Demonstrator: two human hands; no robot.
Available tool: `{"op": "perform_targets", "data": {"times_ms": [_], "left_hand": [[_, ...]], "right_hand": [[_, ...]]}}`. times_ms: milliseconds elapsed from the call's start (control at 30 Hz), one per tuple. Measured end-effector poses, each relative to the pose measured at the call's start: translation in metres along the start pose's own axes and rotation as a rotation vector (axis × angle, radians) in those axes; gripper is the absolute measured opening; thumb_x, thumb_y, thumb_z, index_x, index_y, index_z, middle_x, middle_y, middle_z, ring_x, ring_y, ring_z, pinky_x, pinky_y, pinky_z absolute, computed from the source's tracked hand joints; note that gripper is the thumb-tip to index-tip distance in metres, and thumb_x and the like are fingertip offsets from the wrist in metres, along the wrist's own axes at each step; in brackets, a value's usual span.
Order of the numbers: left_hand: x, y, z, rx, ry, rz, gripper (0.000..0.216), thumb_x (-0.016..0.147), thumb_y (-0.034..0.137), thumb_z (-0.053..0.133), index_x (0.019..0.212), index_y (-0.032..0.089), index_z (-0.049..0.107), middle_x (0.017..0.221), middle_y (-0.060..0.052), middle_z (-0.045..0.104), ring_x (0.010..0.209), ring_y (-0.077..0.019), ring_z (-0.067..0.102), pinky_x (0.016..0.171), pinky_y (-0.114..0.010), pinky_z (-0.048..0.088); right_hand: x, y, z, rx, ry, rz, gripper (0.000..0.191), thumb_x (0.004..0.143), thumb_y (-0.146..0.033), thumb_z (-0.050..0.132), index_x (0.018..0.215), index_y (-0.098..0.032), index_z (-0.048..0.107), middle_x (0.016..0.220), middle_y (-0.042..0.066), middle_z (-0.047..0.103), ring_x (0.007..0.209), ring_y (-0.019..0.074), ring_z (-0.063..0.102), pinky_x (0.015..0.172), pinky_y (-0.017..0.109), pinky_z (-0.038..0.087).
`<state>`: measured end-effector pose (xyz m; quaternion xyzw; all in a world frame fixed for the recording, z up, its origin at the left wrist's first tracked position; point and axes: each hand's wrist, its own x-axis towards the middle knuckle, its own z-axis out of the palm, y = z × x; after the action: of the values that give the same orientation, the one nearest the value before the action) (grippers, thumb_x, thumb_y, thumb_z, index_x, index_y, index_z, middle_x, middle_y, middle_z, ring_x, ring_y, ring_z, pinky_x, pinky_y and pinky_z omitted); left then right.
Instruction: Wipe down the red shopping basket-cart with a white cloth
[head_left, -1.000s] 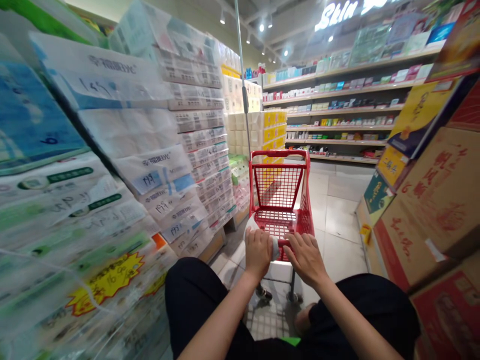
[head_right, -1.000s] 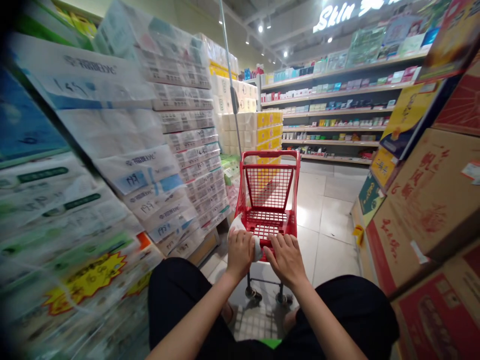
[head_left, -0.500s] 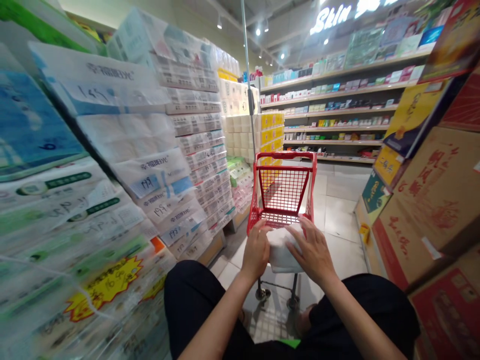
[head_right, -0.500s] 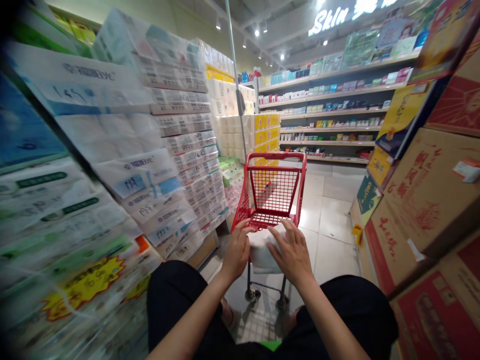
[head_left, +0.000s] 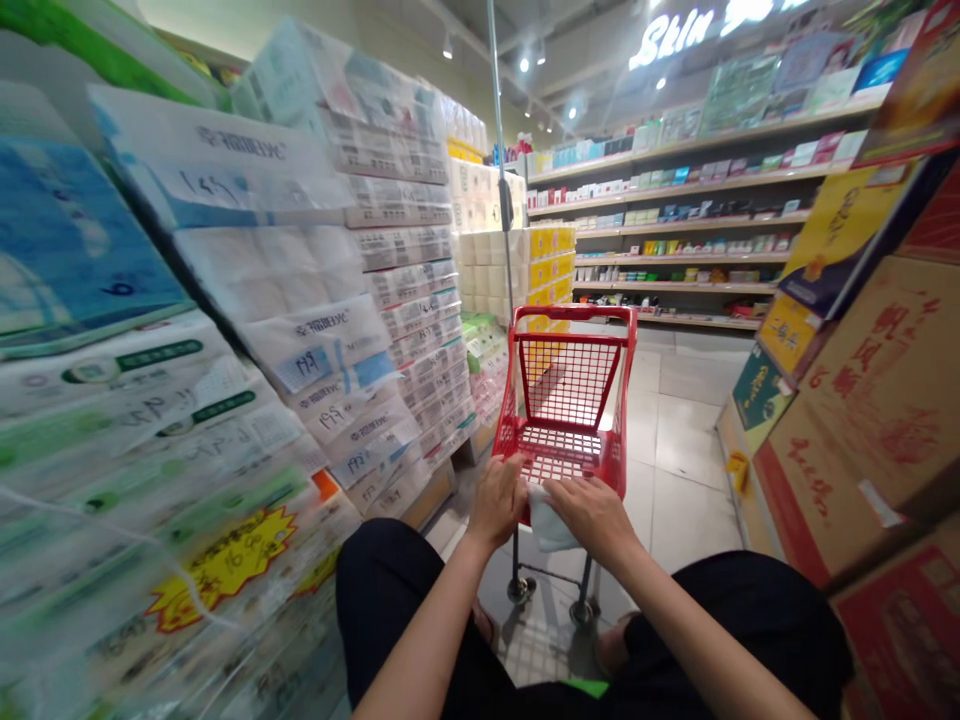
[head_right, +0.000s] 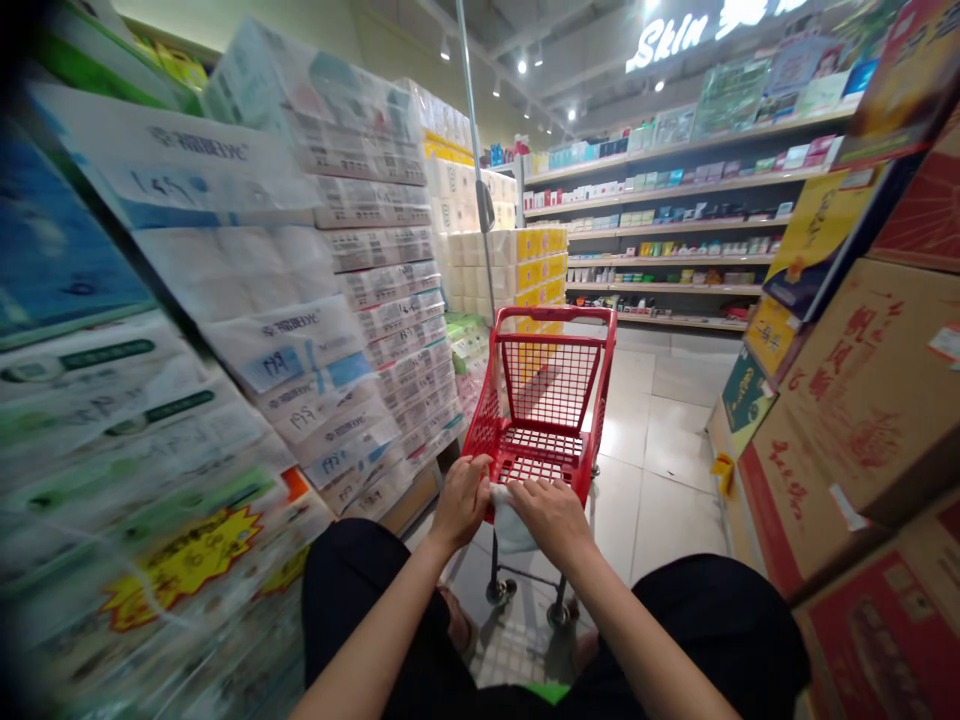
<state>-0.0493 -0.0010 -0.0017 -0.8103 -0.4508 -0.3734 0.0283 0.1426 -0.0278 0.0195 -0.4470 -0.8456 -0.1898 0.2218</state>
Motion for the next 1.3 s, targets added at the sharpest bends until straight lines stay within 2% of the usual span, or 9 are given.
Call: {"op": "perform_targets", "data": {"times_ms": [100,200,367,567,667,800,1033,1167,1300], "left_hand": [[0.0,-0.008,-0.006,0.036,-0.021,0.024,0.028,0.096,0.023,0.034,0.119,0.022,0.05,0.107,-0.004,0.061,0.1,-0.0181,0.054,0.108,-0.041,0.032],[0.001,-0.011,-0.01,0.068,-0.049,0.032,0.023,0.096,0.025,0.034,0.097,0.022,0.057,0.091,-0.002,0.059,0.092,-0.0168,0.053,0.107,-0.039,0.032],[0.005,-0.009,-0.012,0.064,-0.06,0.051,0.028,0.096,0.028,0.037,0.075,0.021,0.054,0.077,0.0,0.052,0.084,-0.0151,0.05,0.105,-0.038,0.034],[0.007,0.0,-0.007,0.063,-0.019,0.013,0.025,0.094,0.027,0.042,0.075,0.021,0.058,0.077,-0.001,0.052,0.083,-0.0166,0.049,0.102,-0.039,0.034],[0.005,0.004,-0.005,0.055,-0.011,0.003,0.024,0.093,0.025,0.041,0.081,0.022,0.061,0.079,-0.001,0.054,0.085,-0.0175,0.049,0.101,-0.04,0.035],[0.004,0.001,-0.006,0.04,-0.019,0.018,0.027,0.094,0.024,0.038,0.081,0.021,0.061,0.078,-0.002,0.054,0.084,-0.0176,0.048,0.099,-0.041,0.035],[0.001,-0.015,-0.017,0.02,-0.064,0.042,0.033,0.096,0.028,0.038,0.069,0.021,0.055,0.071,0.0,0.051,0.08,-0.0164,0.047,0.097,-0.038,0.036],[-0.004,-0.022,-0.024,0.017,-0.084,0.048,0.034,0.096,0.029,0.037,0.067,0.02,0.052,0.072,0.0,0.051,0.079,-0.0159,0.047,0.097,-0.036,0.036],[-0.006,-0.027,-0.028,0.022,-0.091,0.055,0.033,0.096,0.029,0.037,0.068,0.02,0.052,0.072,0.0,0.05,0.08,-0.0159,0.046,0.096,-0.036,0.036]], "right_hand": [[-0.013,0.02,-0.011,0.021,0.008,-0.042,0.02,0.097,-0.034,0.045,0.096,-0.022,0.062,0.08,0.002,0.066,0.077,0.0151,0.057,0.076,0.03,0.035],[-0.023,0.048,-0.021,0.056,-0.011,-0.126,0.02,0.097,-0.033,0.046,0.099,-0.023,0.063,0.089,0.003,0.068,0.092,0.0175,0.058,0.088,0.033,0.038],[-0.03,0.07,-0.025,0.12,0.001,-0.204,0.02,0.096,-0.028,0.047,0.108,-0.026,0.062,0.106,0.002,0.067,0.112,0.019,0.054,0.106,0.04,0.033],[-0.023,0.018,-0.014,0.068,0.074,0.051,0.021,0.097,-0.027,0.044,0.107,-0.023,0.062,0.096,0.006,0.067,0.096,0.0209,0.057,0.094,0.039,0.038],[-0.007,-0.009,-0.002,0.036,0.048,0.059,0.023,0.096,-0.027,0.045,0.112,-0.022,0.061,0.086,0.005,0.067,0.081,0.0183,0.057,0.079,0.034,0.039],[0.005,-0.021,0.009,0.026,0.057,0.061,0.023,0.096,-0.029,0.046,0.113,-0.024,0.061,0.082,0.004,0.066,0.078,0.0176,0.058,0.073,0.031,0.037],[-0.025,0.027,-0.013,0.187,-0.021,-0.147,0.039,0.096,-0.023,0.044,0.135,-0.026,0.048,0.101,0.005,0.068,0.092,0.0181,0.06,0.089,0.036,0.044],[-0.028,0.059,-0.027,0.375,-0.069,-0.25,0.033,0.097,-0.026,0.042,0.127,-0.028,0.055,0.115,0.004,0.066,0.113,0.018,0.055,0.104,0.039,0.04],[-0.012,0.087,-0.018,0.424,-0.059,-0.166,0.029,0.098,-0.03,0.039,0.116,-0.025,0.061,0.119,0.005,0.064,0.123,0.0194,0.049,0.106,0.04,0.039]]}}
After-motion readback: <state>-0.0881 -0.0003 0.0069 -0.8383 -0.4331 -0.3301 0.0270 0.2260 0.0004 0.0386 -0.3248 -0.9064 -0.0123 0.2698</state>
